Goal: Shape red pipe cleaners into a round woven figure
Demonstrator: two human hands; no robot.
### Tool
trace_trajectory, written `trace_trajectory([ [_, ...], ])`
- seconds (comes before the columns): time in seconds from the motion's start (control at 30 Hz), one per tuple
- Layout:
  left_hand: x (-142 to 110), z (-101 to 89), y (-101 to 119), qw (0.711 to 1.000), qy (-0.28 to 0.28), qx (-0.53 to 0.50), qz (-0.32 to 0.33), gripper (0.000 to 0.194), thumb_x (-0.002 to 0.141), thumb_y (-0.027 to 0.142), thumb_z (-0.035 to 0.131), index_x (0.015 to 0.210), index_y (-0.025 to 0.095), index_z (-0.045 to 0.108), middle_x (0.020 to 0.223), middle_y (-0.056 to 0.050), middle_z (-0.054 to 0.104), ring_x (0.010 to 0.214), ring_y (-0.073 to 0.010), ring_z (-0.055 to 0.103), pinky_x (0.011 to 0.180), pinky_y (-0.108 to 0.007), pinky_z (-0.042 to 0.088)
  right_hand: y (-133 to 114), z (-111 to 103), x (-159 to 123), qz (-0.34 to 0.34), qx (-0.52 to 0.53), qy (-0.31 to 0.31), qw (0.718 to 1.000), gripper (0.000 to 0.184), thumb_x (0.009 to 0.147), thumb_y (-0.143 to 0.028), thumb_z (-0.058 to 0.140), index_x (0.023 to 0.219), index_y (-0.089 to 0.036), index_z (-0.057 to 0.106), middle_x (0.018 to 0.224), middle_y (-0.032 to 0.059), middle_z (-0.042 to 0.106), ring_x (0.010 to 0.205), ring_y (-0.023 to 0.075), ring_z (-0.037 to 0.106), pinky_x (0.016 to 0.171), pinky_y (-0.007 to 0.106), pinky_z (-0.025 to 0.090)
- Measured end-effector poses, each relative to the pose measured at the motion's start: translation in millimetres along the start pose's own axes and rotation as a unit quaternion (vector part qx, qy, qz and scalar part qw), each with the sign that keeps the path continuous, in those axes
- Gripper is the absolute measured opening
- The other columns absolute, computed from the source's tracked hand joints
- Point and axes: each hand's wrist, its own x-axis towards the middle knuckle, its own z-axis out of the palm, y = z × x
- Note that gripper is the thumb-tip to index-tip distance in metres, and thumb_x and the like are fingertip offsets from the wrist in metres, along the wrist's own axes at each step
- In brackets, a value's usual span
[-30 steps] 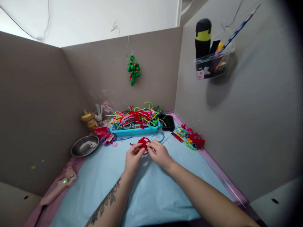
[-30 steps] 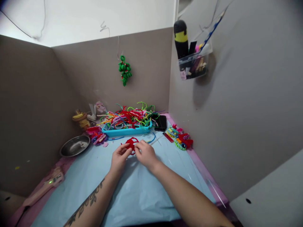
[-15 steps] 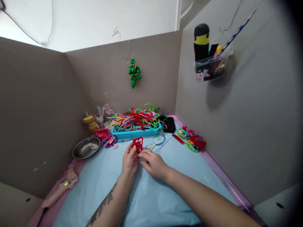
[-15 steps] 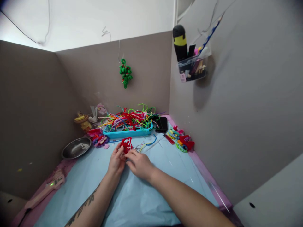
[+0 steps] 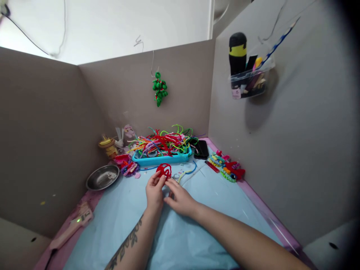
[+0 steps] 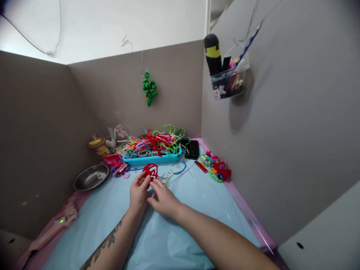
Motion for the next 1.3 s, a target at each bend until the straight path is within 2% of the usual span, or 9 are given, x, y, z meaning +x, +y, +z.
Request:
trace_trajectory([
  [0.17, 0.6, -1.0, 0.1, 0.999, -0.009, -0.028, -0.022, 0.040, 0.057, 0.026, 0.077, 0.093, 0.016, 0.061, 0.069, 0.001, 0.064, 0.059, -0.0078, 0.057, 0.058, -0.019, 0.042, -0.6, -3.5, 1.2, -0.024, 0.056, 0.025, 0.998, 0.041, 0.074, -0.011, 0.054, 0.113, -0.020, 0.055, 0.115, 0.0074, 0.052, 0.073, 0.0109, 0.055, 0.068, 0.027, 0.049],
  [0.3, 0.0, -1.5, -0.2, 0.998, -0.021, -0.041, -0.039, 0.041, 0.057, 0.025, 0.077, 0.093, 0.016, 0.061, 0.066, 0.002, 0.062, 0.055, -0.0076, 0.055, 0.054, -0.018, 0.042, -2.5, -9.7, 1.6, -0.058, 0.045, -0.013, 0.997, 0.035, 0.074, -0.011, 0.056, 0.108, -0.021, 0.060, 0.106, 0.0053, 0.058, 0.068, 0.0099, 0.055, 0.066, 0.025, 0.049],
  [0.53, 6.2, -5.0, -1.0, 0.996, -0.037, -0.042, -0.069, 0.043, 0.055, 0.025, 0.078, 0.093, 0.016, 0.061, 0.078, -0.001, 0.066, 0.065, -0.0110, 0.061, 0.061, -0.021, 0.046, -5.3, -16.4, -1.0, -0.155, 0.028, -0.098, 0.983, 0.028, 0.078, -0.013, 0.051, 0.102, -0.020, 0.065, 0.098, 0.0055, 0.065, 0.089, 0.0149, 0.060, 0.079, 0.027, 0.048],
  [0.7, 5.0, -2.0, 1.9, 0.996, -0.043, -0.040, -0.073, 0.042, 0.054, 0.025, 0.078, 0.092, 0.015, 0.062, 0.078, -0.002, 0.068, 0.069, -0.0125, 0.062, 0.066, -0.023, 0.047, -5.8, -26.4, -0.2, -0.162, 0.061, -0.126, 0.977, 0.023, 0.083, -0.014, 0.045, 0.091, -0.019, 0.066, 0.090, 0.0036, 0.066, 0.084, 0.0127, 0.061, 0.077, 0.025, 0.047],
  [0.77, 3.4, -0.8, 2.5, 0.996, -0.045, -0.036, -0.065, 0.041, 0.055, 0.024, 0.078, 0.092, 0.015, 0.063, 0.075, -0.001, 0.067, 0.067, -0.0112, 0.061, 0.066, -0.022, 0.046, -4.7, -29.5, 0.3, -0.136, 0.049, -0.091, 0.985, 0.022, 0.084, -0.014, 0.043, 0.086, -0.019, 0.064, 0.082, 0.0023, 0.066, 0.078, 0.0125, 0.061, 0.074, 0.024, 0.047],
  [0.9, 1.4, -0.7, 1.3, 0.997, -0.060, -0.020, -0.044, 0.041, 0.056, 0.024, 0.078, 0.093, 0.014, 0.063, 0.073, -0.002, 0.067, 0.066, -0.0110, 0.061, 0.067, -0.022, 0.045, -1.2, -31.8, 1.4, -0.069, 0.005, 0.088, 0.994, 0.018, 0.086, -0.017, 0.041, 0.087, -0.018, 0.059, 0.077, 0.0024, 0.062, 0.071, 0.0131, 0.057, 0.067, 0.024, 0.044],
  [0.97, 0.4, -0.8, 0.4, 0.998, -0.061, -0.002, -0.027, 0.040, 0.057, 0.024, 0.077, 0.093, 0.014, 0.063, 0.079, -0.004, 0.068, 0.070, -0.0130, 0.062, 0.069, -0.024, 0.045, 0.2, -31.3, 2.4, -0.037, -0.001, 0.147, 0.988, 0.013, 0.084, -0.021, 0.045, 0.085, -0.018, 0.058, 0.076, 0.0023, 0.061, 0.068, 0.0130, 0.055, 0.064, 0.023, 0.043],
  [1.13, -5.5, 2.5, -0.2, 0.998, -0.048, 0.048, 0.015, 0.035, 0.060, 0.024, 0.075, 0.092, 0.015, 0.064, 0.081, -0.005, 0.069, 0.075, -0.0152, 0.063, 0.070, -0.025, 0.046, 2.7, -22.4, 5.2, 0.069, 0.052, 0.152, 0.985, 0.015, 0.073, -0.031, 0.062, 0.078, -0.019, 0.055, 0.069, -0.0016, 0.061, 0.056, 0.0106, 0.054, 0.053, 0.021, 0.042],
  [1.3, -9.1, 5.1, 0.2, 0.995, -0.046, 0.075, 0.035, 0.034, 0.061, 0.024, 0.074, 0.092, 0.015, 0.065, 0.080, -0.005, 0.069, 0.075, -0.0170, 0.063, 0.071, -0.027, 0.048, 3.8, -12.4, 7.4, 0.121, 0.113, 0.173, 0.971, 0.009, 0.073, -0.025, 0.057, 0.076, -0.017, 0.059, 0.064, -0.0005, 0.063, 0.058, 0.0130, 0.059, 0.054, 0.022, 0.046],
])
